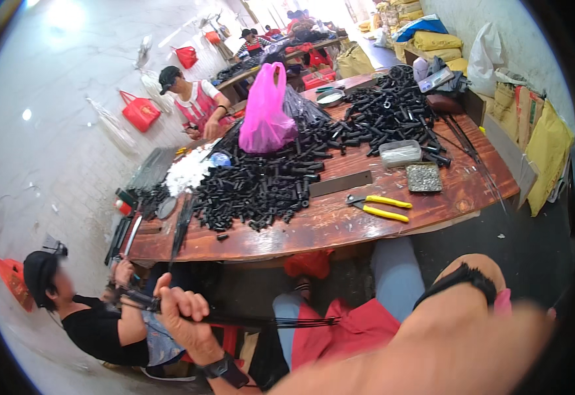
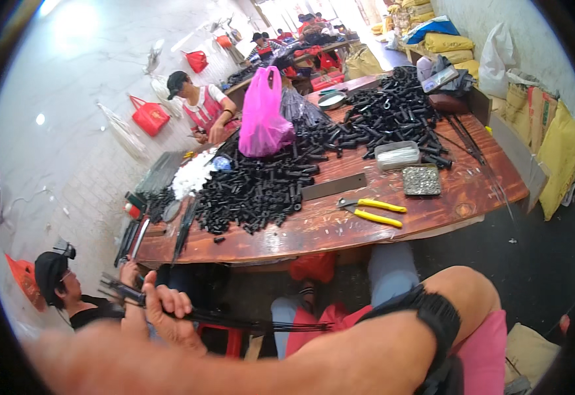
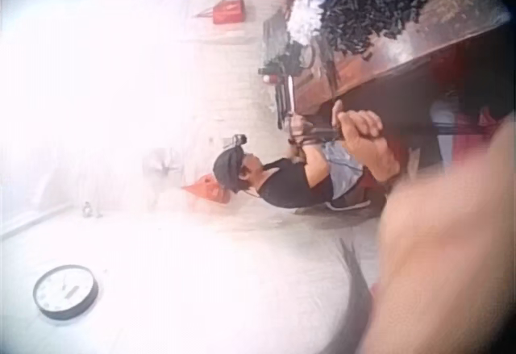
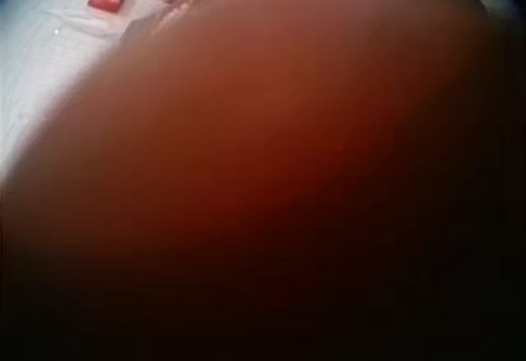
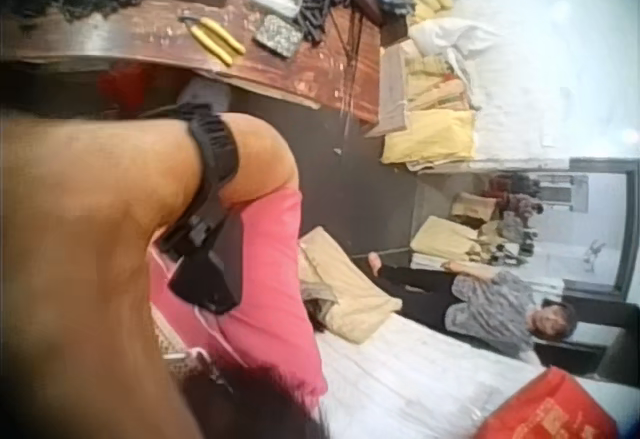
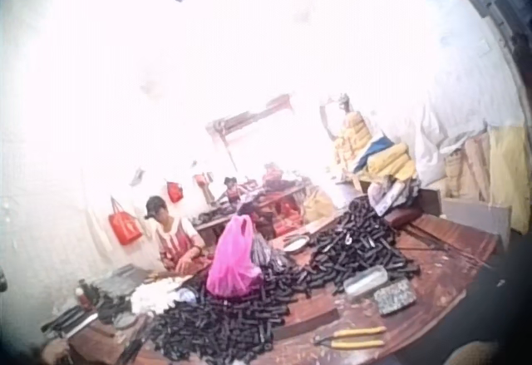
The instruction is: The recorder is assembling umbrella ribs and hubs at a shared work table using pliers.
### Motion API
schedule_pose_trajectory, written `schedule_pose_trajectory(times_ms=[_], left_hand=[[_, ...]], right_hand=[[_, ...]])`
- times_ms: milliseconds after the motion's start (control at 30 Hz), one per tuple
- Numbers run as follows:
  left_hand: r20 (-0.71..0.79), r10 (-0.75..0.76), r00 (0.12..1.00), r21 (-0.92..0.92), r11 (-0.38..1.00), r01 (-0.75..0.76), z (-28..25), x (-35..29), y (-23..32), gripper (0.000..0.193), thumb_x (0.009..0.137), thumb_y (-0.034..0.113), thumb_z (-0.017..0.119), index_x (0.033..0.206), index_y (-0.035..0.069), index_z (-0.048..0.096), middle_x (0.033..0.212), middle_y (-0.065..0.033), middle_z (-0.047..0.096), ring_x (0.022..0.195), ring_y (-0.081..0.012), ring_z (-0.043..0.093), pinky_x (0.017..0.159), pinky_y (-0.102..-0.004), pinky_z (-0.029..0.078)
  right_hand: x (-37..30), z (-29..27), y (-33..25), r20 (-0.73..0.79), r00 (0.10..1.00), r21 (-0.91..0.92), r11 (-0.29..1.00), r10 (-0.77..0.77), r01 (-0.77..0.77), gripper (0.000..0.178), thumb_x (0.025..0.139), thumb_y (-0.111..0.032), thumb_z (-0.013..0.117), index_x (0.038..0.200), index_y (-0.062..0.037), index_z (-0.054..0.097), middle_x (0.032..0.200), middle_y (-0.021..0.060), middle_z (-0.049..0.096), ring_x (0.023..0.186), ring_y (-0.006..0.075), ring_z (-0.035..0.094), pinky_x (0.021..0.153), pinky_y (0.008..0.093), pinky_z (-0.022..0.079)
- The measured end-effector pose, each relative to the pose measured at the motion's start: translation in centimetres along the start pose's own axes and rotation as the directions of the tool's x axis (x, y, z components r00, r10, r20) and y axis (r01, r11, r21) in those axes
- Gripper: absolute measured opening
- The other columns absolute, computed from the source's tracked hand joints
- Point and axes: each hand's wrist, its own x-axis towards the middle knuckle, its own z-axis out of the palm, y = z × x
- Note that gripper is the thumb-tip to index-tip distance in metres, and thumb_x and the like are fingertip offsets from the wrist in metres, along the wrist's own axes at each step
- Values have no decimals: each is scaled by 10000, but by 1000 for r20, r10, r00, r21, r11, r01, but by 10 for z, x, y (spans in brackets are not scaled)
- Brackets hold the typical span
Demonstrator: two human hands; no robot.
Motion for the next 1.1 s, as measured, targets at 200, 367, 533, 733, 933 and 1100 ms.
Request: schedule_pose_trajectory(times_ms=[200,367,533,733,933,1100], left_hand=[[97,11,995,-59,998,-5,-34,13,13,388,1020,324,455,1247,16,520,529,19,344,368,-88,308,362,-262,339],[137,-76,988,-127,987,93,-38,30,32,402,1038,316,409,1264,6,527,580,4,333,406,-92,312,393,-261,321],[178,-222,959,-324,906,270,-72,53,9,407,1030,329,431,1212,-8,567,563,-2,356,403,-108,320,403,-293,314],[92,-305,948,-290,902,319,-88,51,26,419,1002,380,482,1137,6,612,557,15,380,400,-101,316,409,-288,302],[53,-219,974,-269,937,225,-101,48,5,385,993,356,510,1123,18,641,547,16,391,420,-98,333,439,-275,306],[-319,-236,918,-325,937,128,-105,44,-1,356,978,337,542,1053,10,660,545,16,394,438,-103,342,453,-279,310]], right_hand=[[-1,40,25,-95,994,-198,980,-54,34,206,816,-56,594,903,111,677,874,200,688,746,251,644,672,337,515],[-26,20,14,-80,996,-305,952,-48,21,207,828,-69,588,899,103,676,888,194,687,768,245,648,691,333,518],[-16,58,23,-163,978,-503,864,-129,30,209,840,-83,581,895,96,675,901,188,686,789,240,653,711,328,521],[-13,45,-8,-108,974,-649,756,-200,84,213,855,-98,574,889,87,674,918,182,685,814,233,658,735,323,525],[-7,49,-10,-39,981,-764,638,-191,94,220,870,-114,566,884,77,673,934,175,685,840,226,664,758,317,529],[12,60,-39,-68,992,-713,701,-104,25,217,872,-115,562,885,73,670,936,170,681,846,222,662,764,316,527]])
